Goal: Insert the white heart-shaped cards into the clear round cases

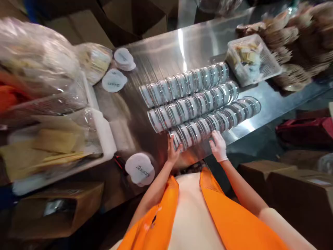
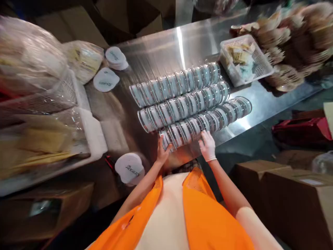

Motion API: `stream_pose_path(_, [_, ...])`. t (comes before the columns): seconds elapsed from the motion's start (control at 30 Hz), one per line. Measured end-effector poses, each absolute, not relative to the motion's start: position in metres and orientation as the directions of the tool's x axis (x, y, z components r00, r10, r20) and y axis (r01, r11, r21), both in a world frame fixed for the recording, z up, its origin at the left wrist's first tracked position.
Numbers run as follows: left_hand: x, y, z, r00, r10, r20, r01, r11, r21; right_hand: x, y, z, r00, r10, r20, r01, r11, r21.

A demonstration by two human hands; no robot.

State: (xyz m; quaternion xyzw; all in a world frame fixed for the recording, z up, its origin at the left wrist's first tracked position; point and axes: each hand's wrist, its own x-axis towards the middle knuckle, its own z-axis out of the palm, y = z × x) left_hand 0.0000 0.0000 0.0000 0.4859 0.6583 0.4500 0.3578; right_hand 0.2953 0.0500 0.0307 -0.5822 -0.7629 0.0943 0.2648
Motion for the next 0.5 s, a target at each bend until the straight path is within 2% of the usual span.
stream_pose_path(0.2, [0.002,-0.001,0.003,-0.351,0.929,-0.115,0.16,0.18,0.971,0.403,0.087,0.045,-0.047,0.959,0.28,0.917,0.153,-0.369])
stream_pose_path(0.3, [0.001,-0.001,0.001,-0.393,0.913,-0.109,0.173,0.19,0.966,0.454,0.12,0.047,0.045,0.966,0.254,0.934,0.049,-0.353])
stream_pose_path(0.4, [-0.001,-0.001,0.003,-0.473,0.881,0.026,0.347,0.159,0.924,0.509,0.177,0.051,0.181,0.963,0.2,0.925,-0.097,-0.369])
stream_pose_path(0.5, [0.0,0.007,0.016,-0.437,0.874,0.212,0.628,0.127,0.768,0.56,0.249,0.056,0.323,0.938,0.129,0.858,-0.232,-0.459])
